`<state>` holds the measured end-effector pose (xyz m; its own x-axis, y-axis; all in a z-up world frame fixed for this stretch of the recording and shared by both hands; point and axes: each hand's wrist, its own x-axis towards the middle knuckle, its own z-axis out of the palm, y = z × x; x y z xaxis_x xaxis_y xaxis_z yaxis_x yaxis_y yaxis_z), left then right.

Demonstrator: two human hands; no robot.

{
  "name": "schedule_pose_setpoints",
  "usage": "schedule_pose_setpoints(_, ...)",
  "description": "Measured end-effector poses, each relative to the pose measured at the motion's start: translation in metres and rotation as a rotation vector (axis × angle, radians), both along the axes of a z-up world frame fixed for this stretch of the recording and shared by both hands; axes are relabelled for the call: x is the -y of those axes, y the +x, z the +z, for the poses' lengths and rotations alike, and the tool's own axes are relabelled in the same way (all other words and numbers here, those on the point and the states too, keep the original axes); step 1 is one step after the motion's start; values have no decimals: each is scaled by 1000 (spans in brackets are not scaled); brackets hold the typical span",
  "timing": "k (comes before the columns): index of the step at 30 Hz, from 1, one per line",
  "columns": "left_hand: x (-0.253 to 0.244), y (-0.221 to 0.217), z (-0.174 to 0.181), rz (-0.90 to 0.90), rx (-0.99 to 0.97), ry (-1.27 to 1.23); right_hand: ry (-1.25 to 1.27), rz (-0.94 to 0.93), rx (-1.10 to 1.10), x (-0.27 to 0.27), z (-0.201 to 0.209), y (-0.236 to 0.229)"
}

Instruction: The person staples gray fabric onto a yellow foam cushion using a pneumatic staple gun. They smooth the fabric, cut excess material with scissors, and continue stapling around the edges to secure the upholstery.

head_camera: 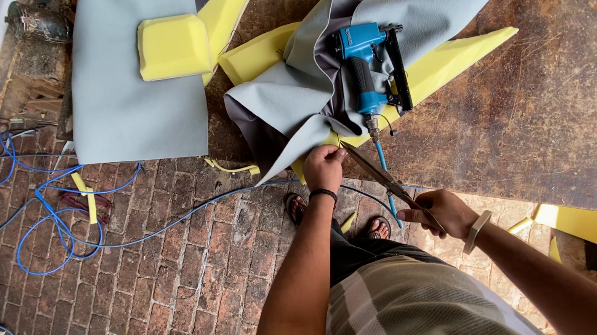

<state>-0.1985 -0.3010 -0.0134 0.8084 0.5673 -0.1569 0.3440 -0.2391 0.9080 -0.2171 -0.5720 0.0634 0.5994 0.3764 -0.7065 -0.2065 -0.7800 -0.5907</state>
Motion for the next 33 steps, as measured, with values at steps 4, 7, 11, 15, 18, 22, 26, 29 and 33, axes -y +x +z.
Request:
schedule_pose_setpoints(4, -1, -7, 6, -58, -22, 74, 0, -31, -40, -13, -4, 2)
schedule_pose_setpoints(7, -2, -8, 7, -73, 9, 100, 17, -91, -88, -20, -8, 0)
schedule_pose_setpoints(11, -6, -15, 1, -133, -18, 134, -10, -78, -61, -15, -5, -14)
schedule_pose_setpoints(15, -27, -44, -5, -119, 55, 31, -53, -33, -68, -8, 13, -28)
schedule_pose_setpoints(18, -79, -72, 0, 121, 198, -47, 138, 44, -43, -33, 31, -25)
schedule_pose_setpoints(22, -169, -101, 16, 465, 358, -270, 226, 223, 110, -113, 41, -14)
schedule_pose_setpoints(26, -232, -116, 34, 591, 439, -397, 291, 350, 261, -225, 41, 3)
schedule_pose_setpoints(29, -259, -119, 45, 600, 332, -291, 309, 177, 95, -319, 38, 20)
schedule_pose_setpoints(33, -290, -105, 53, 582, 345, -291, 485, -182, 192, -435, 29, 66)
